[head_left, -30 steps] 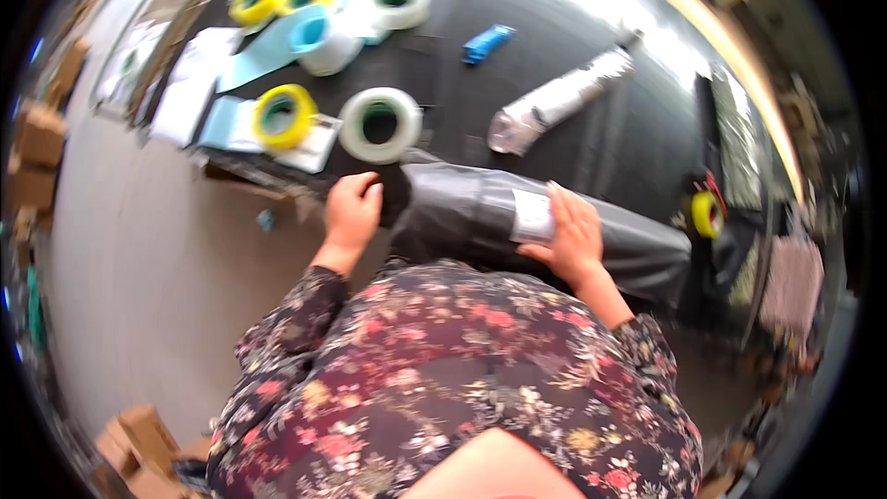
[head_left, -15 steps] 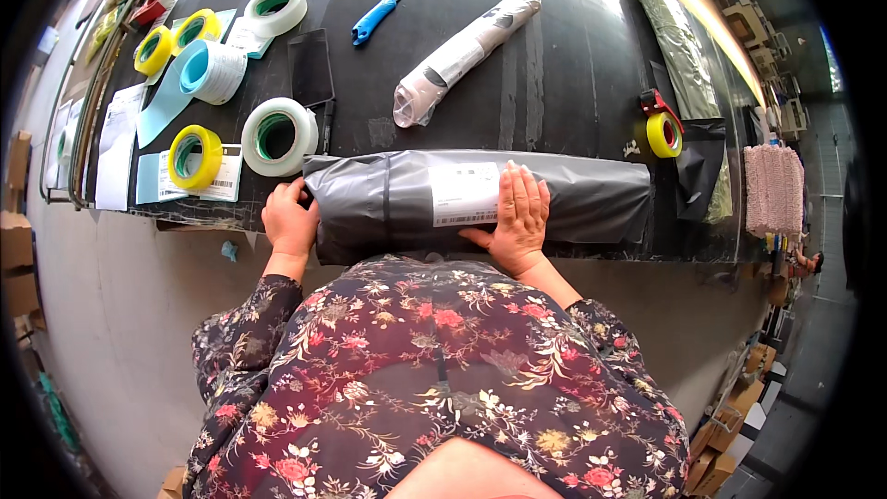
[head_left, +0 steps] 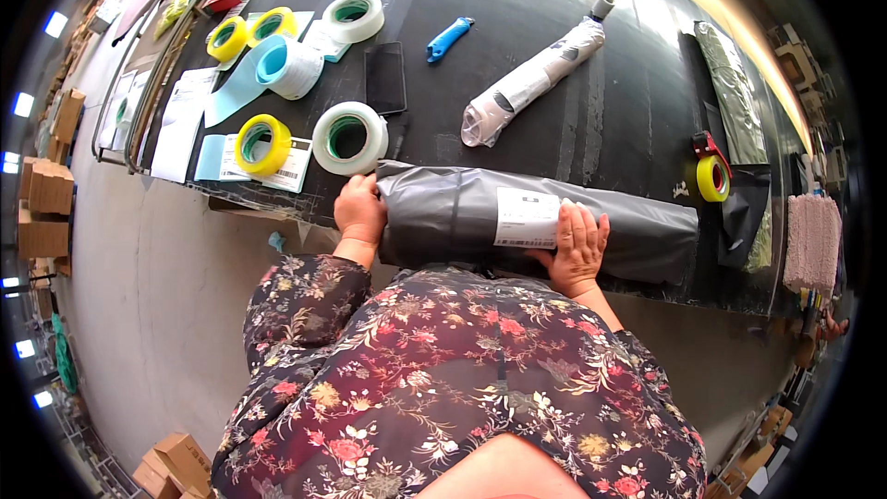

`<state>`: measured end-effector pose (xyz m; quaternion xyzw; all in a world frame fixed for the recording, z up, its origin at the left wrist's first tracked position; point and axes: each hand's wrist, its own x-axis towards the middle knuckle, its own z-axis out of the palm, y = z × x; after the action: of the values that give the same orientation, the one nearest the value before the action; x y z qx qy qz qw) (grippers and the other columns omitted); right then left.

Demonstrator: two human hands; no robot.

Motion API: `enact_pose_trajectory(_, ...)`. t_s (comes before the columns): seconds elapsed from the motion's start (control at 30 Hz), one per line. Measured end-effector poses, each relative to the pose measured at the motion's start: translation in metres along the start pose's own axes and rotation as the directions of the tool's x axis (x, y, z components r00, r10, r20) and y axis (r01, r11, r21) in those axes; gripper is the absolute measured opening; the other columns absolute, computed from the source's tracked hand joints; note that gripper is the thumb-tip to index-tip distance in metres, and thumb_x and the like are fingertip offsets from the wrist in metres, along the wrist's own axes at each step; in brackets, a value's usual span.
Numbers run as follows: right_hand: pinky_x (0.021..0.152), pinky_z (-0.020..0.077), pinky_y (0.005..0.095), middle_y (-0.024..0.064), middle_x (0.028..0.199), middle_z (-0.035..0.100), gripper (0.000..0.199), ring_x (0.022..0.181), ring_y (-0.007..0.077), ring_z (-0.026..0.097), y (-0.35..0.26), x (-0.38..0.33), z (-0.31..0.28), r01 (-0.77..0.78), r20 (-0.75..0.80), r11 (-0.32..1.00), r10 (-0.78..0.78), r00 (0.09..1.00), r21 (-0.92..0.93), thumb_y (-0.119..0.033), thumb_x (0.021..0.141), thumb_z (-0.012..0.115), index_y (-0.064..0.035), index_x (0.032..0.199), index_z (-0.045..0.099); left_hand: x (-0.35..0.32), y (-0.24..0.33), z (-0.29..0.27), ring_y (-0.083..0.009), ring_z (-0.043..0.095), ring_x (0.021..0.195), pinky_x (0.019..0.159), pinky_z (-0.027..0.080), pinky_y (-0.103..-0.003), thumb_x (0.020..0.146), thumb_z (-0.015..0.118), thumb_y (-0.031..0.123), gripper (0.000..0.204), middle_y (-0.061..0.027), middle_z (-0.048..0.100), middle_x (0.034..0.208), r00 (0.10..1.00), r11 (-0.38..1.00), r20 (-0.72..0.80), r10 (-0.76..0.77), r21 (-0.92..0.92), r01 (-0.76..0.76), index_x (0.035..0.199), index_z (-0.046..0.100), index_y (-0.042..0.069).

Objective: The person prepares two labels, places a rolled rug into a gray plastic shipping bag, seals it, attaches a shipping label, and writes on the package with a marker.

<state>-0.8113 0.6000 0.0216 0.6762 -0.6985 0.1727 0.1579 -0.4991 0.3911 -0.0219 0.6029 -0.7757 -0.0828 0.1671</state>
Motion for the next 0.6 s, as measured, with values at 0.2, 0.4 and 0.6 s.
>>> enact_pose_trajectory(0.2,0.119,0.0202,0.0482,0.0061,0.145,0.048,0.107,0.137,0.0268,0.040,0.016,0.031,-0.016,0.026,0.093,0.995,-0.036,0.995,0.101,-0.053,0.058,0.084,-0.0106,0.147,0.041,-0.016,-0.012,-0.024,-0.0366,0.065,0.092,0.080,0.052,-0.044,0.087,0.065,0.032,0.031,-0.0172,0.068,0.099,0.971,0.938,0.117,-0.209,-0.258,0.234,0.102,0.072,0.006)
enact_pose_trajectory(0.4,0.111,0.0320,0.0486,0.0152,0.141,0.053,0.067,0.132,0.0356,0.046,0.023,0.053,-0.015,0.048,-0.064,0.953,-0.030,0.998,0.299,-0.045,0.082,0.072,-0.0052,0.133,0.055,-0.062,-0.053,-0.069,-0.0068,0.056,0.070,0.065,0.047,-0.024,0.093,0.068,0.019,0.025,0.0021,0.065,0.082,0.874,0.567,0.300,-0.384,-0.670,0.479,0.106,0.070,-0.002)
enact_pose_trajectory(0.6,0.101,0.0437,0.0424,0.0155,0.126,0.060,0.055,0.117,0.0335,0.056,0.023,0.067,-0.011,0.044,-0.226,0.893,0.066,0.972,0.449,-0.022,0.079,0.077,-0.0034,0.127,0.059,-0.061,-0.006,-0.114,-0.0015,0.049,0.068,0.061,0.041,-0.018,0.094,0.066,0.012,0.020,0.0054,0.061,0.083,0.904,0.351,0.295,-0.309,-0.848,0.397,0.110,0.068,-0.001)
